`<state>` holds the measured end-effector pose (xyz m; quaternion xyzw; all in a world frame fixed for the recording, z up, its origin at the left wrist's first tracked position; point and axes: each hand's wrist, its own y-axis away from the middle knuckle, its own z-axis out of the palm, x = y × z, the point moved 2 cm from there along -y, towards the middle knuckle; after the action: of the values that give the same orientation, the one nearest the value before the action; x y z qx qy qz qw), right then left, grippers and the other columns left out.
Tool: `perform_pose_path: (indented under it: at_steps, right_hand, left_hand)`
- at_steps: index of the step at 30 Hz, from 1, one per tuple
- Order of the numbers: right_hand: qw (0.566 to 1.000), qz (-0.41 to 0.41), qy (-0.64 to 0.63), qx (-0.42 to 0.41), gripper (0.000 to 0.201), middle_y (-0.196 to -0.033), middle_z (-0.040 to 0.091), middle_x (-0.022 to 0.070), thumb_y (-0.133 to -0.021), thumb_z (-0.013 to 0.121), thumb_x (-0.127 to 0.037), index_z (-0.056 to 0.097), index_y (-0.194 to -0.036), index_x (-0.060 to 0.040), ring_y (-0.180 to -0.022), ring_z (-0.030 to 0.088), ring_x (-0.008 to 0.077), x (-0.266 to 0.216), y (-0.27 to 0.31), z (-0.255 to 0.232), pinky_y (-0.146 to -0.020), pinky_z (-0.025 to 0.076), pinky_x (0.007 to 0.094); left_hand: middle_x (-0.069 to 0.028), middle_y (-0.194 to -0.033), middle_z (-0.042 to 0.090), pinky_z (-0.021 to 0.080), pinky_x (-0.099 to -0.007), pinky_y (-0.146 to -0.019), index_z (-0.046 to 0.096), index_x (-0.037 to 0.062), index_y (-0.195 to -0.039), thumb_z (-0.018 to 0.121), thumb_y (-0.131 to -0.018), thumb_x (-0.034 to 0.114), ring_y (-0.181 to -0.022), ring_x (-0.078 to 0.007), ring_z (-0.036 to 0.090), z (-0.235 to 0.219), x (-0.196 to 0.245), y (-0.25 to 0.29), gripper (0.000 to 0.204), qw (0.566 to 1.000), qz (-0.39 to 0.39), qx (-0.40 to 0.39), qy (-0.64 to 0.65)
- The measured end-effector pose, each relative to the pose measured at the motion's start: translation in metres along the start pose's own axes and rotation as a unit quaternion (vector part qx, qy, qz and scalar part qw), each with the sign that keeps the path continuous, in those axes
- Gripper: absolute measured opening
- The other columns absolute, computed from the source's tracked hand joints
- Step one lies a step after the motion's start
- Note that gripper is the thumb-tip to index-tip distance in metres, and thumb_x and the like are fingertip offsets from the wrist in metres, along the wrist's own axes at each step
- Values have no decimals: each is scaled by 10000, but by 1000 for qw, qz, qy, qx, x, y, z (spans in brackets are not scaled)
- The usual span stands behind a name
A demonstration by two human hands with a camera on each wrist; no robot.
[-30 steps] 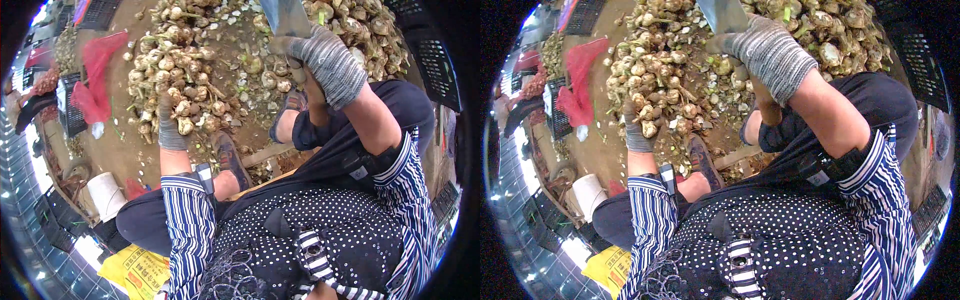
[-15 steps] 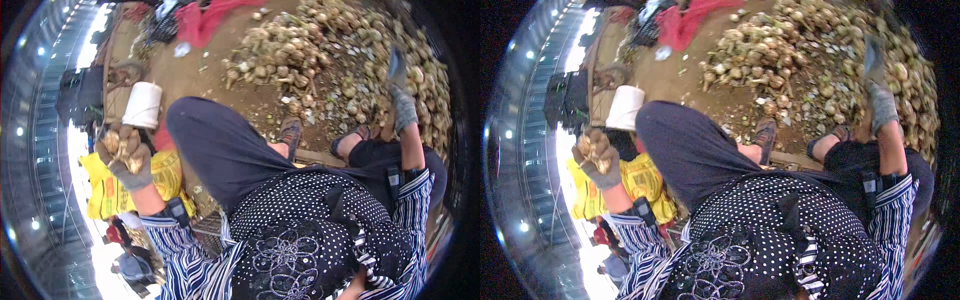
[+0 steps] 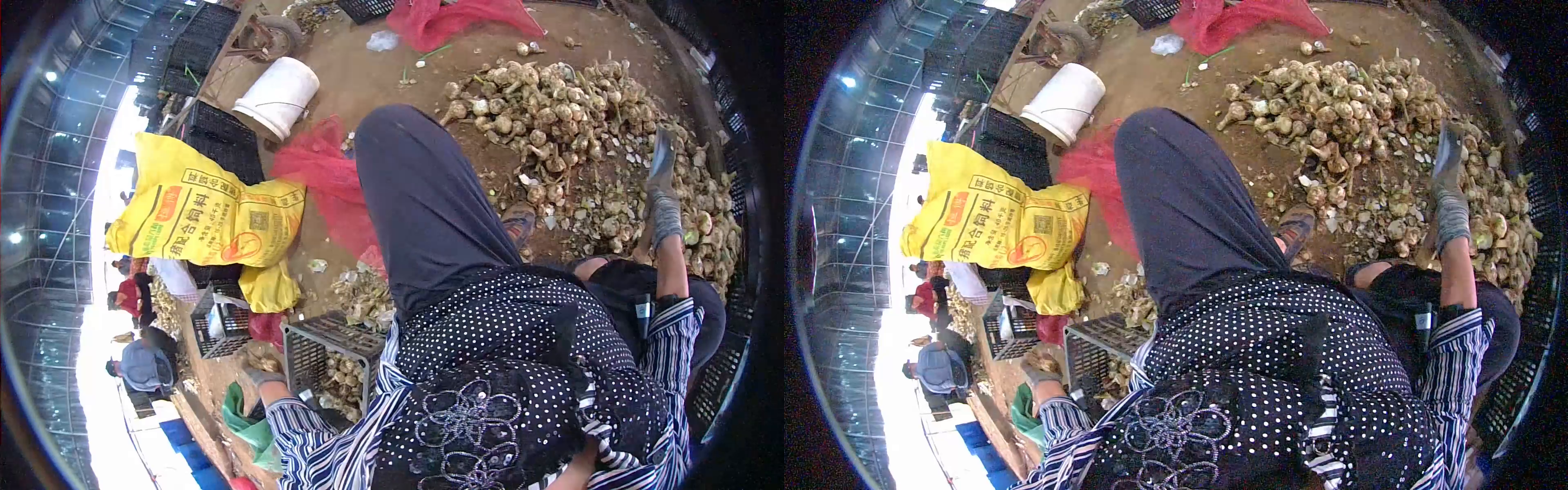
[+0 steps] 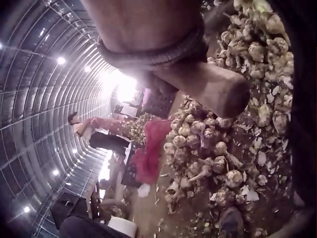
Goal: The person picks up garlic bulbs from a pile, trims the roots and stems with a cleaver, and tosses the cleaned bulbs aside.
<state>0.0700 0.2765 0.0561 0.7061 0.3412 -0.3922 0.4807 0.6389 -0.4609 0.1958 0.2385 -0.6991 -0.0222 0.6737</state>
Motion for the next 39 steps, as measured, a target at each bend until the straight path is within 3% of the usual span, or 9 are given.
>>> perform_pose_path:
  at_steps: [11, 15, 21, 22, 23, 24, 25, 26, 39]
  right_hand:
    - [993, -105, 35, 32, 345, -701, 595, 14, -763, 661, -289, 616, -959, -8, -605, 552, 124, -65, -3, 27, -556, 456, 275]
    - [989, -143, 14, 23, 353, -692, 594, 16, -756, 665, -294, 619, -951, -4, -602, 551, 122, -98, -9, 18, -553, 454, 276]
    - [989, -146, 7, 32, 364, -680, 592, 20, -746, 672, -302, 622, -940, 2, -597, 550, 120, -100, -25, -30, -548, 451, 276]
    - [990, -139, 5, 35, 366, -678, 592, 21, -745, 673, -304, 623, -938, 2, -596, 550, 120, -97, -25, -37, -547, 451, 276]
    - [991, -125, 6, 40, 368, -676, 591, 22, -743, 674, -305, 624, -937, 3, -595, 550, 119, -91, -23, -45, -546, 451, 276]
    - [993, -107, 12, 44, 370, -673, 591, 22, -741, 676, -306, 624, -935, 4, -595, 550, 119, -83, -20, -54, -545, 450, 276]
    - [995, -88, 14, 46, 372, -671, 591, 23, -740, 677, -308, 625, -933, 5, -594, 549, 118, -77, -12, -57, -544, 450, 276]
    - [996, -68, 19, 50, 374, -669, 590, 23, -738, 678, -309, 626, -931, 6, -593, 549, 118, -70, -8, -66, -544, 449, 277]
    - [988, 148, 11, 35, 313, -611, 564, 5, -712, 716, -282, 641, -849, -11, -533, 503, 99, -35, 7, -77, -500, 422, 254]
  left_hand:
    - [-171, -1083, 580, 422, -344, -859, 523, -65, -1134, 483, -895, 370, -974, -283, 551, 100, 6, 28, 498, 743, 343, 17, -575]
    - [-165, -1108, 567, 386, -323, -917, 530, -84, -1135, 489, -905, 343, -999, -249, 527, 285, 49, 201, 486, 679, 539, -189, -462]
    - [-39, -815, 603, 424, -218, -532, 610, -18, -961, 551, -863, 157, -640, -99, 533, 470, -76, 492, 210, 668, 358, -567, -325]
    - [-41, -794, 613, 416, -220, -506, 622, -10, -949, 548, -841, 125, -641, -96, 538, 508, -111, 503, 187, 452, 516, -663, -300]
    - [-55, -882, 631, 420, -199, -526, 631, -11, -971, 536, -830, 117, -691, -101, 561, 540, -151, 502, 213, 422, 359, -747, -367]
    - [-75, -972, 642, 456, -231, -603, 637, 1, -1014, 514, -854, 158, -752, -127, 580, 524, -199, 560, 256, 433, 285, -777, -357]
    - [-108, -1029, 631, 479, -290, -709, 625, 38, -1061, 502, -868, 207, -799, -170, 597, 515, -235, 594, 284, 181, 585, -681, -402]
    - [-131, -1032, 622, 467, -341, -794, 618, 64, -1071, 504, -872, 241, -823, -233, 606, 528, -287, 600, 290, 112, 571, -722, -374]
    - [-162, -1316, 415, 451, -393, -906, 446, 130, -1272, 666, -709, 228, -1129, -318, 507, 452, -476, 576, 612, -87, 491, -566, -656]
